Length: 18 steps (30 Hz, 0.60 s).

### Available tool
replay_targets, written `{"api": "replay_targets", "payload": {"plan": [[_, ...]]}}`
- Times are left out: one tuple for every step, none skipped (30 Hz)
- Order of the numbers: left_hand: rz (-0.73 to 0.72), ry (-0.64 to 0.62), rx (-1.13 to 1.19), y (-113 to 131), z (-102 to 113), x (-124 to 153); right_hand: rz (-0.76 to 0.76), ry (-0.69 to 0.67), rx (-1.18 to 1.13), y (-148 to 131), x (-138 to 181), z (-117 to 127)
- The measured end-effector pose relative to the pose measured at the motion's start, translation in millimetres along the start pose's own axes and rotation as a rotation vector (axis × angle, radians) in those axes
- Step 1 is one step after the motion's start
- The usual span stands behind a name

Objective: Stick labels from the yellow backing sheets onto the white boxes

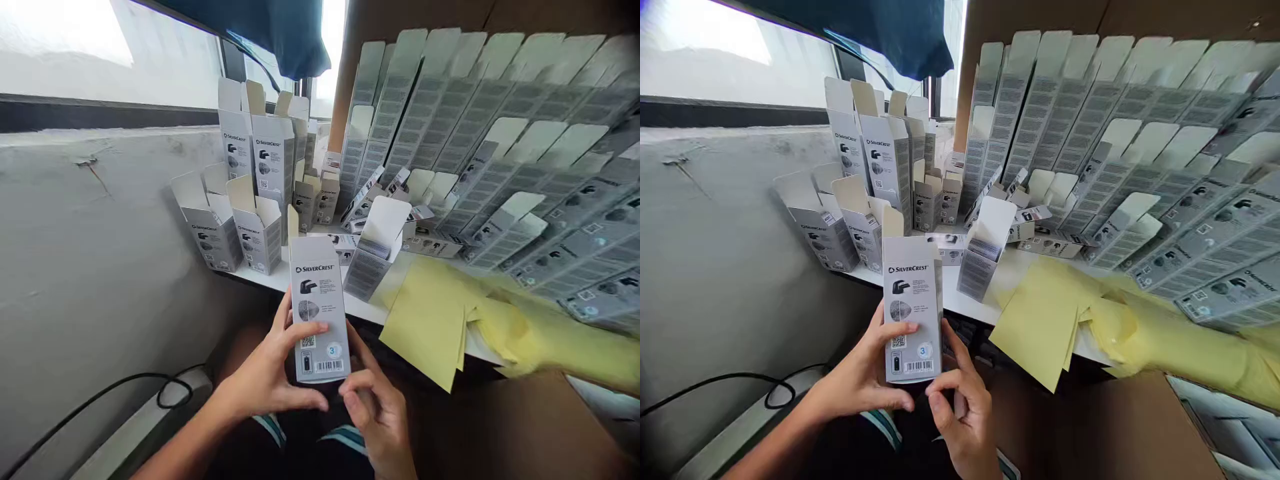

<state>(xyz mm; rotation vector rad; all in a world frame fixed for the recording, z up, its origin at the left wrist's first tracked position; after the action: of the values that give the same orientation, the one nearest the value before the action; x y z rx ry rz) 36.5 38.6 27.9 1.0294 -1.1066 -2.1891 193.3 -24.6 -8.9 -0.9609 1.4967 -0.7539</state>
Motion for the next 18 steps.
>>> {"api": "replay_targets", "payload": {"plan": [[-0.006, 0.019, -0.002, -1, 2, 1, 0.009, -0.003, 0.007, 1, 1, 0], [-0.014, 0.037, -0.004, -1, 4, 2, 0.018, -0.005, 0.013, 1, 1, 0], [-0.024, 0.054, -0.006, -2, 6, 2, 0.027, -0.007, 0.019, 2, 1, 1], [-0.036, 0.07, -0.007, -2, 8, 3, 0.036, -0.009, 0.023, 3, 2, 1], [-0.053, 0.091, -0.005, -1, 9, 3, 0.048, -0.008, 0.032, 4, 1, 1], [-0.071, 0.105, -0.005, -1, 11, 3, 0.058, -0.008, 0.037, 4, 1, 2], [-0.088, 0.116, -0.006, 0, 11, 4, 0.065, -0.009, 0.037, 5, 0, 2], [-0.107, 0.122, -0.008, 0, 12, 4, 0.067, -0.017, 0.033, 5, -1, 3], [-0.127, 0.124, -0.007, 1, 11, 5, 0.068, -0.028, 0.026, 5, -2, 3], [-0.148, 0.121, -0.002, 1, 10, 6, 0.074, -0.041, 0.016, 5, -3, 3], [-0.168, 0.118, 0.013, 1, 8, 8, 0.082, -0.052, 0.004, 4, -4, 4], [-0.184, 0.113, 0.037, 0, 6, 10, 0.091, -0.059, -0.007, 3, -4, 4], [-0.193, 0.108, 0.072, -2, 4, 12, 0.099, -0.065, -0.015, 2, -4, 4], [-0.196, 0.105, 0.116, -5, 1, 14, 0.104, -0.066, -0.015, 1, -3, 4], [-0.196, 0.101, 0.159, -8, -1, 17, 0.104, -0.064, -0.009, 0, -2, 3], [-0.192, 0.099, 0.19, -12, -3, 19, 0.092, -0.057, 0.001, 1, -1, 2], [-0.185, 0.104, 0.202, -15, -4, 21, 0.073, -0.051, 0.011, 2, 0, 1], [-0.171, 0.109, 0.191, -18, -5, 22, 0.049, -0.047, 0.017, 3, 1, -1]]}}
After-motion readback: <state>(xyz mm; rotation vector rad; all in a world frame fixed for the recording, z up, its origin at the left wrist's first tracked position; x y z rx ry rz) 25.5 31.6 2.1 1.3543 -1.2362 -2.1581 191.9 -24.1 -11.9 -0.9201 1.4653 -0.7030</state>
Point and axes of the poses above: each hand's wrist, its own x-axis away from the middle knuckle, its own z-axis out of the back of the hand, y = z × x, the point moved 6 cm from there along -x, towards the middle knuckle, and after that the axes turned 4 degrees about z, right-handed, at the moved point
